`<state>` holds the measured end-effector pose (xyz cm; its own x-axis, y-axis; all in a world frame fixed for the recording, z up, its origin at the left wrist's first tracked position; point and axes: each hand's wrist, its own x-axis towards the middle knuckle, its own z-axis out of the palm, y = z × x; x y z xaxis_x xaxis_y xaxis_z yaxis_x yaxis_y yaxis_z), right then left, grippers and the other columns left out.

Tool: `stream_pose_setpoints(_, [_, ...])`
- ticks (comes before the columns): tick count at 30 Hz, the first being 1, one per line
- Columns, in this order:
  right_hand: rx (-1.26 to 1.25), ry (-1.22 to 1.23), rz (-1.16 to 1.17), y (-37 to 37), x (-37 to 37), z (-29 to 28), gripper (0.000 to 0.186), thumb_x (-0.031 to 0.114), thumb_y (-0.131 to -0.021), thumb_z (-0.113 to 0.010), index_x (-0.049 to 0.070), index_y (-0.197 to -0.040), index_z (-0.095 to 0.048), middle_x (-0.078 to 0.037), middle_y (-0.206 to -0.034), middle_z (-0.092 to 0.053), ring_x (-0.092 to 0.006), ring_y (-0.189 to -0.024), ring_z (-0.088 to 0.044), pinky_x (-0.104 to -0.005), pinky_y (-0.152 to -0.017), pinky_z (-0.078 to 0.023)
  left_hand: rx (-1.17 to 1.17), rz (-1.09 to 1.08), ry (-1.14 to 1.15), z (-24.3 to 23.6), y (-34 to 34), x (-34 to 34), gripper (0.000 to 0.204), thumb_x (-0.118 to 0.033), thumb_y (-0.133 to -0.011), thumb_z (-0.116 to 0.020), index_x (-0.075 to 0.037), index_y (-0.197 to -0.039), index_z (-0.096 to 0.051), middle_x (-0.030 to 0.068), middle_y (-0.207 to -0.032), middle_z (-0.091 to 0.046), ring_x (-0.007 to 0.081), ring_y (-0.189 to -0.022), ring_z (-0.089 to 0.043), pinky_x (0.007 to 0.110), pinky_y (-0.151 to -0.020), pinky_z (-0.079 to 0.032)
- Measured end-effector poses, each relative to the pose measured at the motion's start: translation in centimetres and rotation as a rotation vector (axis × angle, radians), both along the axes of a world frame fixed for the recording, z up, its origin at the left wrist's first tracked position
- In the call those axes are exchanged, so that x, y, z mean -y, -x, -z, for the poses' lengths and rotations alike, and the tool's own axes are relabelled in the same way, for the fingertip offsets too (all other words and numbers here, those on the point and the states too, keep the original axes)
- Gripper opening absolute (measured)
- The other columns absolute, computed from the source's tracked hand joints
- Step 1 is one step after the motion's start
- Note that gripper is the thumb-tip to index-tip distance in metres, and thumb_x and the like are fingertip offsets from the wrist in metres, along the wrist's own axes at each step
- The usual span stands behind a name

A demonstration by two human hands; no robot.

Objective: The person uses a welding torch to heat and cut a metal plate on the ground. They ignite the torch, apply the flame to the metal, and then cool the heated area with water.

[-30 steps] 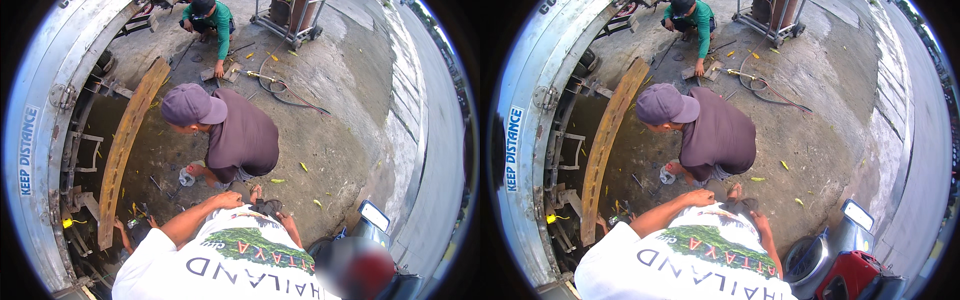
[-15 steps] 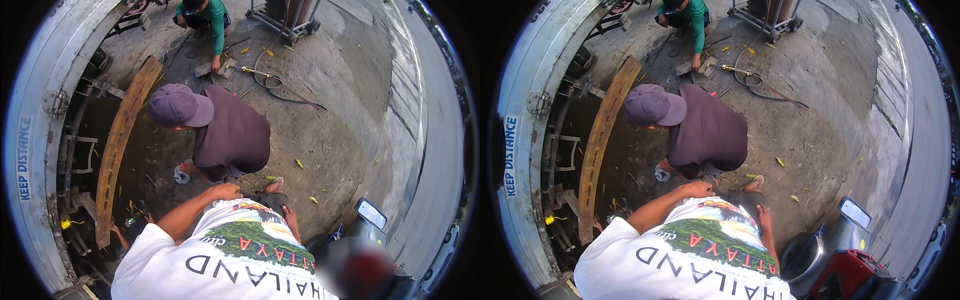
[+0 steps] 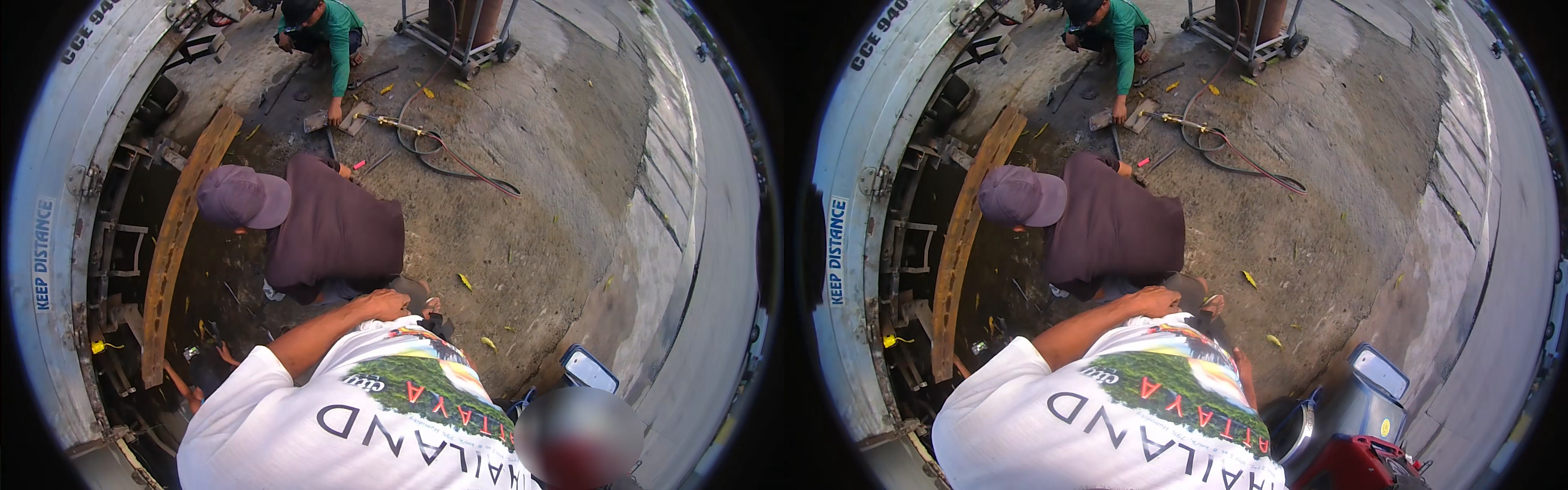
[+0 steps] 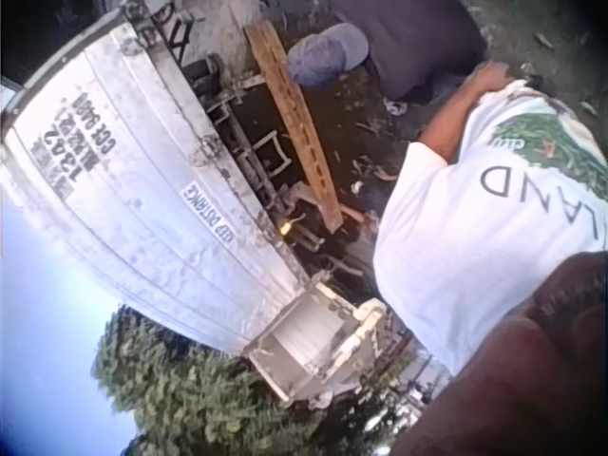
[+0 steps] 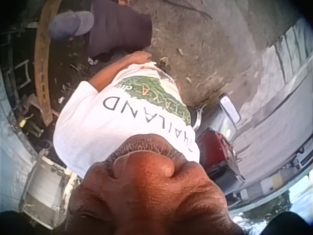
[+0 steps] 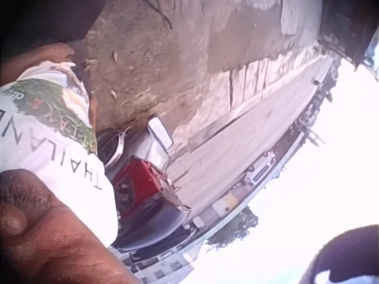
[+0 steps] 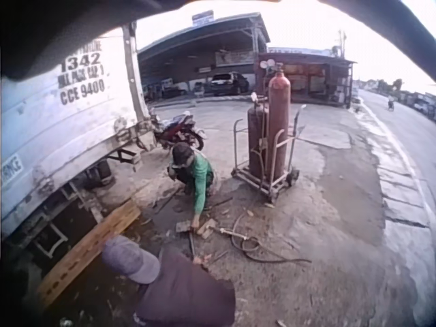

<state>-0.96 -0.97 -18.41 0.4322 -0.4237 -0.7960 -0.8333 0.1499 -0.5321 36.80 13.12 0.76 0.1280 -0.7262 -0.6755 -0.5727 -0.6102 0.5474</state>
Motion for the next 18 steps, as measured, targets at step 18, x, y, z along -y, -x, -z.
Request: stream_pose_setpoints(18, [0.049,0.027,-0.234,-15.3,22.7,-4.1,0.046,0.038,-0.095,-0.060,-0.002,-0.117,-0.068,-0.018,-0.103,-0.072,-0.0220,-0.098,-0.066,-0.0366,-0.085,-0.049,-0.057,-0.251,-0.012,-1.5,-13.2,14.4,0.042,-0.040,-0.088,-0.063,0.000,-0.101,-0.067,0.0232,-0.101,-0.070,0.0393,-0.098,-0.068,0.049,-0.085,-0.051])
